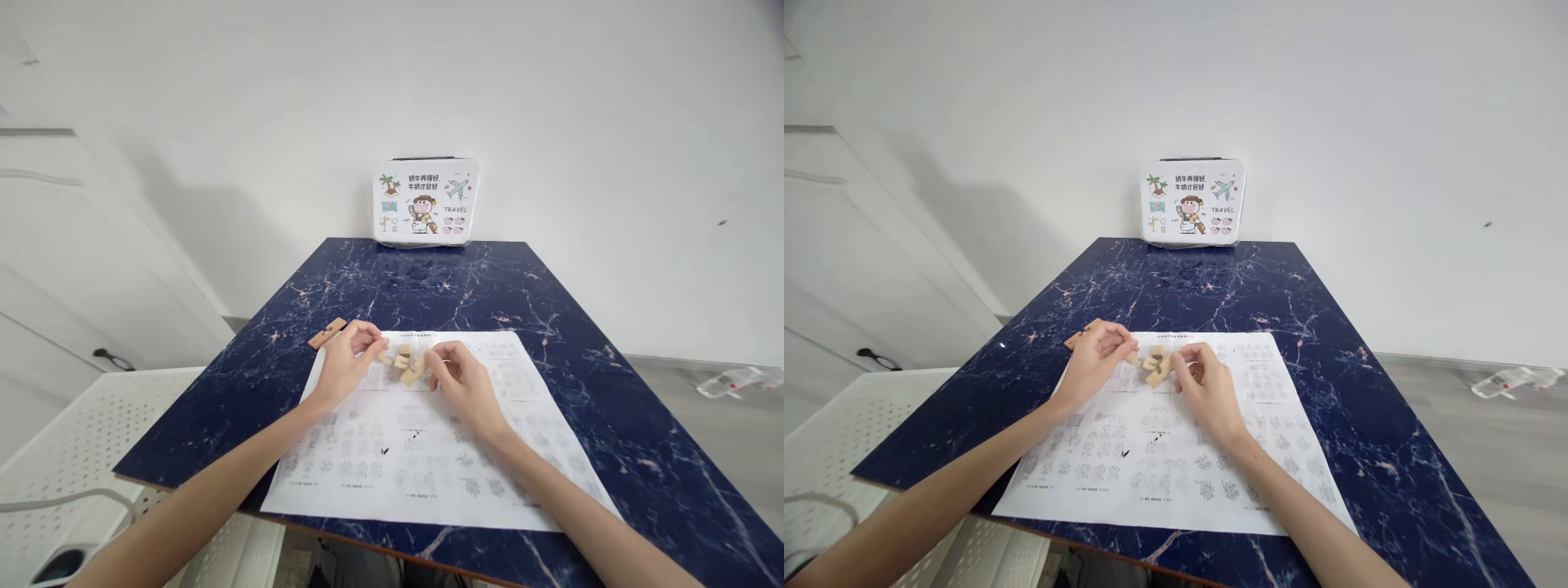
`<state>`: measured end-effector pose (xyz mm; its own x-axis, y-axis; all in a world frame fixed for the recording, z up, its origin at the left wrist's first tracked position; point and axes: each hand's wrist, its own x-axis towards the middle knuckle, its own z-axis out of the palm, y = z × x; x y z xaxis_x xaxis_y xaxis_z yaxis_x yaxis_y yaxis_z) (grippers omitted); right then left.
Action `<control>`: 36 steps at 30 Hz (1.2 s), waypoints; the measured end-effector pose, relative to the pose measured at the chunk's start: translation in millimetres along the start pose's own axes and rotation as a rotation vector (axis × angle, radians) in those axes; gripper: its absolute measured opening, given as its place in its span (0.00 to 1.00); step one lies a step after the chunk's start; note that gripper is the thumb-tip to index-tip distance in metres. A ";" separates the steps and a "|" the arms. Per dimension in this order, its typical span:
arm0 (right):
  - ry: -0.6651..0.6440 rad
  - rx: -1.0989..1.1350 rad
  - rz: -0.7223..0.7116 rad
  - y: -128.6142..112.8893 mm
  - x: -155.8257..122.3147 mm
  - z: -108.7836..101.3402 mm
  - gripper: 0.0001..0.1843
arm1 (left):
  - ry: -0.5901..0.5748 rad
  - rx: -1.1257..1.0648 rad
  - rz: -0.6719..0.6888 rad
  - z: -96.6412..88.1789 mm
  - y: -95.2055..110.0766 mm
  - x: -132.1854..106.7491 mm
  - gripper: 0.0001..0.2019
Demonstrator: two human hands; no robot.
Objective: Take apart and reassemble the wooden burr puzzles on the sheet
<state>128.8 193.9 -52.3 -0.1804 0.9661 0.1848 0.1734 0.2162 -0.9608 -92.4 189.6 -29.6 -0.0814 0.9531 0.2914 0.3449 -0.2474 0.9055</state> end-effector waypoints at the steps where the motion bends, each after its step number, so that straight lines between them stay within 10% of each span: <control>1: 0.019 0.011 0.015 2.5 1.8 -1.0 0.19 | -0.008 0.002 0.000 -0.6 -2.2 0.6 0.10; 9: 0.047 0.020 0.086 23.2 11.4 -3.1 0.25 | -0.032 0.152 0.022 -2.5 -17.7 2.8 0.08; 29: -0.171 -0.159 -0.242 14.8 0.6 4.0 0.22 | -0.119 0.644 0.146 1.2 -14.1 -4.4 0.10; 36: -0.273 -0.152 -0.274 12.7 -1.8 4.3 0.24 | -0.195 0.616 0.241 3.5 -9.2 -5.2 0.24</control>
<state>127.2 194.3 -65.7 -0.4863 0.8013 0.3485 0.2201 0.4983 -0.8386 -91.9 187.5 -40.5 0.2141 0.9121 0.3496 0.8058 -0.3672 0.4646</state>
